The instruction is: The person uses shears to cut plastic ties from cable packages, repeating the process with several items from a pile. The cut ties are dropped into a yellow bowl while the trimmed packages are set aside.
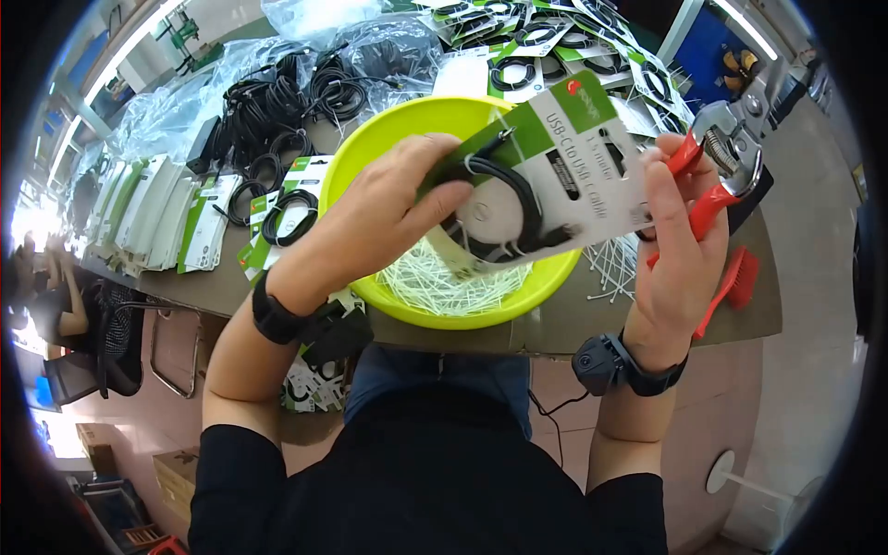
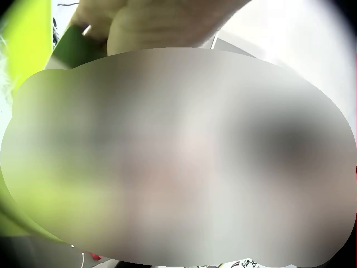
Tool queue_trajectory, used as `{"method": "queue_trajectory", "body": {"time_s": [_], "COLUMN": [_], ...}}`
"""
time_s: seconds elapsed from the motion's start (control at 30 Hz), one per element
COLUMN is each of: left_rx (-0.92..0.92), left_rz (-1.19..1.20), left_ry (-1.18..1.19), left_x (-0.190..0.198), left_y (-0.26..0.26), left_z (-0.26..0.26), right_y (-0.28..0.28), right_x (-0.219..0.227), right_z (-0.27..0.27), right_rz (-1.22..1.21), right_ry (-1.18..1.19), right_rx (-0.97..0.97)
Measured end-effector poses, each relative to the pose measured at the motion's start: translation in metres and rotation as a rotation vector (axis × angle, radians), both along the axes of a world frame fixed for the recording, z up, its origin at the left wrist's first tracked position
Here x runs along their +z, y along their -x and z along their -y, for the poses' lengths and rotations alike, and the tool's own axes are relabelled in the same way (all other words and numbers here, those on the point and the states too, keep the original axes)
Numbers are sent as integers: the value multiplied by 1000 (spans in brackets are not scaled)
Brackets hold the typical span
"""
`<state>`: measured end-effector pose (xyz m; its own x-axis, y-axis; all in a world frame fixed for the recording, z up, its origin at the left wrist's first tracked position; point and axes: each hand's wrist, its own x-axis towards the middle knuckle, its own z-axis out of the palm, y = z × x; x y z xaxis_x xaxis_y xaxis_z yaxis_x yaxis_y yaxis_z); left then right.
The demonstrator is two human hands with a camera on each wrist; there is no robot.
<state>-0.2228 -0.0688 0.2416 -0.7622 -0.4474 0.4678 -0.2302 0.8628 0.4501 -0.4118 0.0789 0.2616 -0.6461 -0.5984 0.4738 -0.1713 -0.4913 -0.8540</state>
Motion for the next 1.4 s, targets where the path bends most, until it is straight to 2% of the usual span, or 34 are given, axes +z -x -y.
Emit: {"method": "queue_trajectory", "body": {"time_s": [0.07, 0.17, 0.2, 0.27, 0.3, 0.4, 0.47, 0.53, 0.57, 0.73, 0.83, 1.0, 1.1, 1.2, 1.23, 1.27, 1.33, 1.37, 1.4], "left_rx": [56, 3, 13, -486, -762, -759, -765, -862, -910, -909, -602, -541, -494, -557, -587, -585, -737, -813, -806], "left_rz": [4, -214, -208, -483, -623, -660, -675, -683, -688, -714, -645, -634, -672, -676, -681, -688, -652, -630, -634], "left_ry": [-21, -921, -910, -1689, -2066, -2093, -2113, -2107, -2104, -2110, -1954, -1879, -2002, -2049, -2072, -2064, -2109, -2127, -2115], "left_x": [-3, -10, -14, -24, -25, -24, -24, -27, -28, -33, -23, -23, -23, -22, -23, -25, -35, -36, -34], "left_y": [-3, -9, -13, -23, -26, -24, -22, -20, -19, -22, -22, -22, -22, -20, -19, -18, -18, -19, -19], "left_z": [6, 16, 19, 25, 25, 13, 9, 8, 7, 1, -8, -11, -12, -12, -12, -10, -5, -4, -5], "right_y": [1, 2, 0, -3, -4, -5, -9, -12, -11, -10, -10, -11, -9, -5, -3, -2, -3, -5, -8], "right_x": [-4, -11, -13, -16, -15, -10, -14, -18, -20, -24, -23, -23, -24, -23, -22, -21, -20, -17, -12], "right_z": [1, 1, -1, -5, -5, -9, -11, -11, -11, -6, -5, -5, -7, -7, -6, -4, 3, 5, 6], "right_rz": [-24, -82, -192, -410, -399, -1005, -1046, -1148, -1145, -1122, -1123, -1139, -1158, -880, -883, -883, -868, -867, -957], "right_ry": [-4, -28, -81, -190, -184, -299, -351, -452, -455, -450, -443, -446, -470, -703, -699, -580, -334, -320, -330], "right_rx": [3, 24, 8, -35, -34, -118, -156, -222, -225, -280, -281, -269, -266, 25, 27, -39, -164, -156, -177]}}
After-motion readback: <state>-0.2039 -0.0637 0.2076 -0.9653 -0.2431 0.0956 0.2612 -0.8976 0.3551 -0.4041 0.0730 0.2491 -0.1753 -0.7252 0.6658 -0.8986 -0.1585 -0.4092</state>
